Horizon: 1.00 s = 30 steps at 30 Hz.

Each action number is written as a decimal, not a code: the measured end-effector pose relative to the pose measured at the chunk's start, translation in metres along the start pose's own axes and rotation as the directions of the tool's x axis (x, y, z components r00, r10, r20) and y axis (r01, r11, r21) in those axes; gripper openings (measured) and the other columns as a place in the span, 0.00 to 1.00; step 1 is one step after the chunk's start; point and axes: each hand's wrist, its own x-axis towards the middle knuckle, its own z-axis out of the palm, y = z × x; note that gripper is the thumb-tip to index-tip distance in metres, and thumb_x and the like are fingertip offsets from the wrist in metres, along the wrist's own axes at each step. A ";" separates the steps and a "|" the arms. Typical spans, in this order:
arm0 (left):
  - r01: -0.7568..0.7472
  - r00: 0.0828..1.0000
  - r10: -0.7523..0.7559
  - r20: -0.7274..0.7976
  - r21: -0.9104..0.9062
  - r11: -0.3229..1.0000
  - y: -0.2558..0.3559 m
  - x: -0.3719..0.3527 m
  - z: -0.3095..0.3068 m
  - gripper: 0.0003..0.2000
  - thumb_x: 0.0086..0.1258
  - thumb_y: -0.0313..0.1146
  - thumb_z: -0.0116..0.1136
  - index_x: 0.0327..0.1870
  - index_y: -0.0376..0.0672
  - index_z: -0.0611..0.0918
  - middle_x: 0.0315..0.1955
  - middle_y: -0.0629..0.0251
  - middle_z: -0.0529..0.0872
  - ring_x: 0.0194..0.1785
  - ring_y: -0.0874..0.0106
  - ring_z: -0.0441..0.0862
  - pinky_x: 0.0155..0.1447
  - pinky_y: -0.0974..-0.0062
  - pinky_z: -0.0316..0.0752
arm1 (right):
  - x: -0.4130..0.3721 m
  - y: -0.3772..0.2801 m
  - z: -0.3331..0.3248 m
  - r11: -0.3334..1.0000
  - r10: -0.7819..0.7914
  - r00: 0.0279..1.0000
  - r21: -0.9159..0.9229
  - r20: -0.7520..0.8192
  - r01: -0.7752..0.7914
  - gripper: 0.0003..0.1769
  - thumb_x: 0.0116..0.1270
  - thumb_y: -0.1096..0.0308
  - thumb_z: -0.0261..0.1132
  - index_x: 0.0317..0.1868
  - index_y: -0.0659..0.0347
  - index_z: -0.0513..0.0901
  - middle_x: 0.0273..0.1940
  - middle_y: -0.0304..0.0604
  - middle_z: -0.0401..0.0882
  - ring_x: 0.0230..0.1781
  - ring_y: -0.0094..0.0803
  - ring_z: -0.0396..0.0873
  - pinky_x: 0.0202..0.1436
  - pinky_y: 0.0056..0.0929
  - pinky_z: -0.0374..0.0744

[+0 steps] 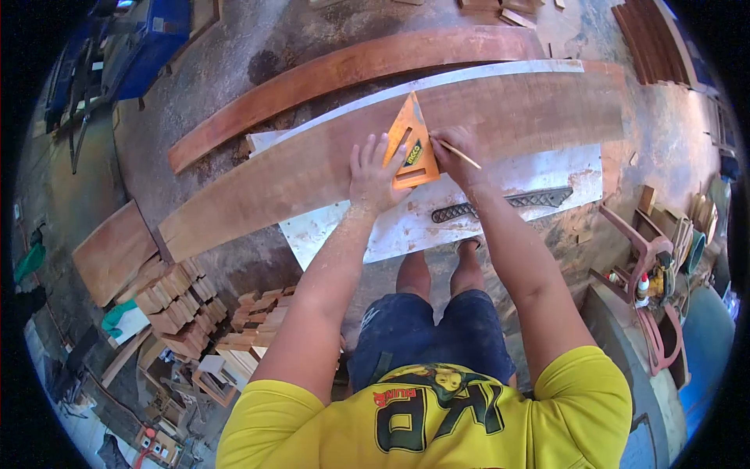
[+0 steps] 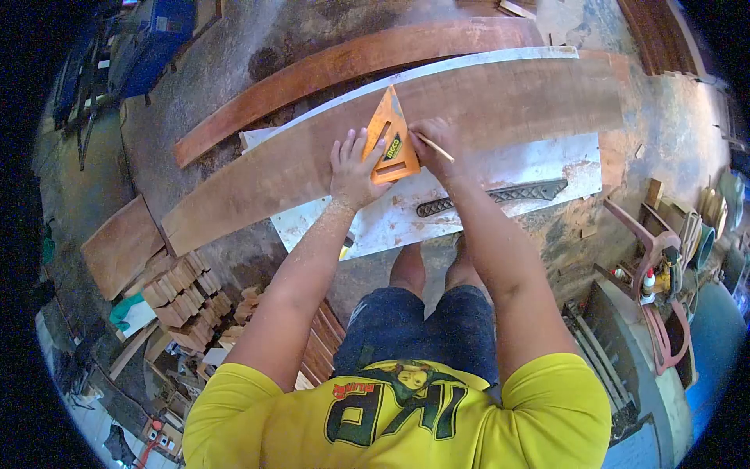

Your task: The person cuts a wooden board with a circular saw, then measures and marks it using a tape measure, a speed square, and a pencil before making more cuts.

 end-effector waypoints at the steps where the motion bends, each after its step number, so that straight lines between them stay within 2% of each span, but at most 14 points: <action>1: -0.001 1.000 0.001 -0.006 0.005 1.000 0.000 0.000 0.001 0.44 0.46 0.59 0.72 0.70 0.60 0.72 0.71 0.54 0.65 0.76 0.52 0.58 0.77 0.43 0.45 | 0.002 0.001 0.001 1.000 0.024 1.000 -0.018 0.002 -0.024 0.04 0.58 0.71 0.69 0.34 0.59 0.83 0.34 0.47 0.83 0.39 0.46 0.79 0.43 0.41 0.79; 4: -0.012 1.000 0.012 -0.029 0.012 1.000 0.000 0.000 0.004 0.44 0.46 0.59 0.73 0.70 0.60 0.73 0.71 0.53 0.66 0.75 0.50 0.59 0.76 0.44 0.46 | 0.035 0.013 0.019 0.998 0.025 0.998 0.055 -0.057 -0.022 0.04 0.59 0.71 0.69 0.34 0.59 0.83 0.34 0.48 0.82 0.40 0.46 0.79 0.44 0.40 0.78; 6: -0.016 0.999 0.016 -0.038 0.014 1.000 -0.001 -0.002 0.006 0.44 0.46 0.59 0.72 0.70 0.60 0.73 0.71 0.53 0.66 0.75 0.50 0.59 0.76 0.43 0.46 | 0.061 0.021 0.031 0.994 -0.091 0.985 0.041 -0.147 0.098 0.03 0.60 0.71 0.68 0.34 0.59 0.83 0.33 0.49 0.81 0.40 0.47 0.79 0.44 0.41 0.78; 7: -0.021 0.998 0.022 -0.054 0.008 1.000 -0.002 -0.001 0.007 0.44 0.46 0.59 0.72 0.70 0.60 0.73 0.71 0.53 0.66 0.75 0.50 0.60 0.76 0.43 0.46 | 0.060 0.017 0.028 0.995 -0.078 0.986 0.050 -0.146 0.086 0.03 0.60 0.71 0.68 0.34 0.59 0.83 0.33 0.49 0.81 0.40 0.47 0.79 0.44 0.41 0.78; 10: -0.021 0.998 0.021 -0.060 -0.003 1.000 0.001 -0.005 0.009 0.44 0.45 0.59 0.73 0.70 0.61 0.73 0.71 0.53 0.66 0.75 0.50 0.59 0.76 0.43 0.47 | 0.054 0.006 0.018 0.990 -0.015 0.996 0.139 -0.093 0.028 0.03 0.60 0.72 0.68 0.34 0.60 0.83 0.33 0.49 0.80 0.39 0.49 0.78 0.43 0.44 0.77; 14: 0.002 1.000 -0.002 -0.017 -0.012 1.000 -0.001 -0.001 0.007 0.46 0.43 0.56 0.75 0.70 0.62 0.72 0.72 0.55 0.64 0.76 0.52 0.56 0.77 0.43 0.44 | -0.031 0.000 -0.013 0.999 -0.029 0.984 -0.011 0.174 0.031 0.03 0.60 0.72 0.67 0.34 0.60 0.82 0.32 0.49 0.80 0.37 0.50 0.78 0.40 0.45 0.77; 16: 0.003 1.000 -0.003 0.004 0.000 1.000 0.000 -0.001 0.001 0.46 0.43 0.57 0.74 0.70 0.62 0.72 0.73 0.55 0.63 0.76 0.52 0.56 0.77 0.44 0.43 | -0.086 -0.005 -0.026 0.997 0.080 0.965 -0.028 0.251 -0.076 0.04 0.59 0.71 0.68 0.33 0.59 0.81 0.31 0.49 0.79 0.36 0.49 0.78 0.39 0.45 0.77; 18: 0.000 1.000 0.000 -0.007 0.011 1.000 0.000 -0.002 0.003 0.46 0.42 0.57 0.75 0.70 0.62 0.72 0.73 0.55 0.63 0.76 0.52 0.56 0.78 0.44 0.43 | -0.142 -0.008 -0.035 0.994 0.107 0.946 -0.021 0.305 -0.105 0.04 0.59 0.71 0.69 0.34 0.59 0.82 0.32 0.48 0.81 0.37 0.49 0.79 0.40 0.43 0.78; 20: -0.006 1.000 0.006 -0.029 0.003 1.000 0.002 -0.003 0.003 0.46 0.42 0.56 0.76 0.70 0.61 0.73 0.72 0.54 0.64 0.76 0.52 0.57 0.78 0.45 0.44 | -0.196 -0.004 -0.033 0.973 0.163 0.959 0.124 0.231 -0.195 0.06 0.61 0.69 0.69 0.38 0.60 0.83 0.35 0.48 0.82 0.40 0.48 0.80 0.42 0.41 0.79; 22: -0.012 0.999 0.012 -0.051 -0.002 1.000 0.002 -0.002 0.004 0.46 0.41 0.54 0.76 0.69 0.59 0.74 0.72 0.54 0.65 0.76 0.52 0.58 0.78 0.45 0.45 | -0.223 -0.022 -0.039 0.967 0.208 0.946 0.095 0.249 -0.238 0.07 0.61 0.69 0.68 0.40 0.60 0.84 0.36 0.49 0.83 0.41 0.48 0.81 0.43 0.41 0.79; 24: -0.009 0.999 0.008 -0.051 -0.015 1.000 0.002 -0.002 0.004 0.45 0.42 0.53 0.77 0.68 0.59 0.74 0.72 0.54 0.65 0.76 0.52 0.58 0.78 0.46 0.45 | -0.237 -0.037 -0.038 0.955 0.262 0.929 0.070 0.261 -0.289 0.08 0.62 0.69 0.68 0.42 0.60 0.84 0.38 0.49 0.83 0.42 0.47 0.81 0.44 0.40 0.80; 26: -0.015 0.999 0.014 -0.036 -0.009 1.000 0.003 -0.003 0.003 0.44 0.42 0.53 0.77 0.68 0.59 0.74 0.72 0.54 0.64 0.76 0.53 0.57 0.78 0.46 0.45 | -0.241 -0.050 -0.035 0.940 0.249 0.954 0.195 0.167 -0.280 0.09 0.64 0.69 0.66 0.44 0.60 0.84 0.39 0.49 0.84 0.42 0.48 0.82 0.44 0.41 0.80; 28: -0.015 0.998 0.015 -0.058 0.004 1.000 0.003 -0.001 0.003 0.45 0.42 0.53 0.77 0.68 0.58 0.74 0.72 0.54 0.64 0.77 0.53 0.56 0.78 0.46 0.45 | -0.232 -0.064 -0.035 0.933 0.284 0.937 0.166 0.203 -0.319 0.10 0.66 0.68 0.65 0.46 0.60 0.83 0.41 0.49 0.84 0.43 0.49 0.81 0.47 0.42 0.79; 30: -0.035 0.999 0.035 -0.036 -0.001 0.999 0.007 -0.002 -0.001 0.45 0.43 0.55 0.77 0.69 0.58 0.74 0.73 0.54 0.63 0.77 0.53 0.56 0.77 0.45 0.45 | -0.233 -0.063 -0.027 0.831 0.428 0.855 0.244 0.293 -0.500 0.11 0.67 0.67 0.63 0.47 0.59 0.83 0.43 0.49 0.84 0.44 0.50 0.81 0.49 0.42 0.79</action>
